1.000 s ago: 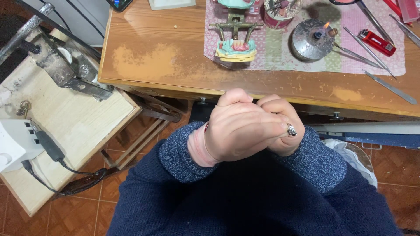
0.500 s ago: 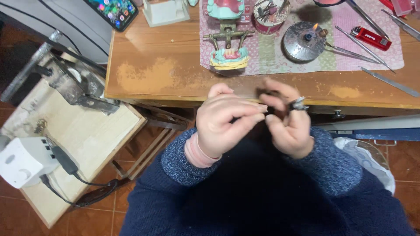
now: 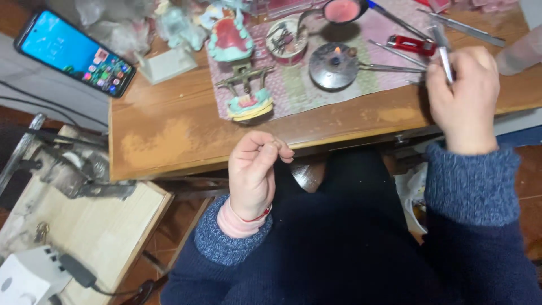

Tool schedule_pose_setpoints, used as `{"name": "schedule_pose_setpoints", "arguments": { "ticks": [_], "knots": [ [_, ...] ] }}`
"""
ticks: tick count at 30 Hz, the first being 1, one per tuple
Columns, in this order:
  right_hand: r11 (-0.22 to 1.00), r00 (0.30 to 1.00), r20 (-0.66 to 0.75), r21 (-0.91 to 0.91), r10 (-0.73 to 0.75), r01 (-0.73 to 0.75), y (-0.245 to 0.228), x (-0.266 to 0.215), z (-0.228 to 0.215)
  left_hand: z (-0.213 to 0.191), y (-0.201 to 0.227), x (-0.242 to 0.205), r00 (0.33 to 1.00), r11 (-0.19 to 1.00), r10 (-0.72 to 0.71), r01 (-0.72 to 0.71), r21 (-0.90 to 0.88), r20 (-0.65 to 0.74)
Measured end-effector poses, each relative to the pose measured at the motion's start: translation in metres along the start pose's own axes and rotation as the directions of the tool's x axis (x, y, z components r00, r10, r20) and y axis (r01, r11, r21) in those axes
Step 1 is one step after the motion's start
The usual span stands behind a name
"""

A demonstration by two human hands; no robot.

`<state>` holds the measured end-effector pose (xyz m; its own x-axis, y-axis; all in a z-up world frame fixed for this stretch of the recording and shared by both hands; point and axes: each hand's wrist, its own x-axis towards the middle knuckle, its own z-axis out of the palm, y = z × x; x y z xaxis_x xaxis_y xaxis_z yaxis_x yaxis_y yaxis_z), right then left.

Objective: The person works on a dental model mounted on a stand, using pliers to adjust a small metal component and a fine tool to apply material to the teeth. They also use a lighter to heat a metal instrument and a small bottle to apply liquid to the model.

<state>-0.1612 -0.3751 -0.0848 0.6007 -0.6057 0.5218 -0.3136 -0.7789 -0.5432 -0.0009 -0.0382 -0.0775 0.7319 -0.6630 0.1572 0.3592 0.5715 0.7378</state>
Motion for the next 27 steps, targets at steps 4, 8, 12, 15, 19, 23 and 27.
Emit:
{"name": "schedule_pose_setpoints", "arguments": {
  "ticks": [4,8,12,15,19,23,27],
  "knots": [
    [0.923,0.983,0.092,-0.338,-0.159,0.181,0.039,0.021,-0.002,0.010,-0.003,0.006,0.999,1.000,-0.029,0.029,-0.010,0.027],
    [0.883,0.971,0.059,-0.406,-0.232,0.236,0.080,0.029,0.009,0.011,-0.008,0.010,0.997,0.998,-0.057,0.059,-0.029,0.042],
    [0.963,0.988,0.087,-0.228,-0.128,0.145,0.101,0.030,0.032,0.012,-0.007,0.016,0.995,0.995,-0.084,0.086,-0.043,0.053],
    [0.984,0.984,0.049,0.046,0.173,-0.175,0.085,0.023,0.040,0.009,-0.009,0.016,0.995,0.996,-0.092,0.092,-0.014,0.028],
    [0.951,0.952,-0.125,0.098,-0.280,0.293,-0.056,-0.002,0.025,0.009,-0.016,0.018,0.997,0.997,-0.076,0.076,0.030,0.005],
    [0.728,0.796,-0.058,0.367,-0.603,0.579,-0.164,-0.007,0.031,0.010,-0.019,0.019,0.995,0.996,-0.086,0.084,0.032,0.042],
    [0.698,0.826,0.028,0.550,-0.564,0.458,-0.185,-0.011,0.052,0.009,-0.003,0.016,0.997,0.996,-0.043,0.037,0.082,0.068]
  ]
}}
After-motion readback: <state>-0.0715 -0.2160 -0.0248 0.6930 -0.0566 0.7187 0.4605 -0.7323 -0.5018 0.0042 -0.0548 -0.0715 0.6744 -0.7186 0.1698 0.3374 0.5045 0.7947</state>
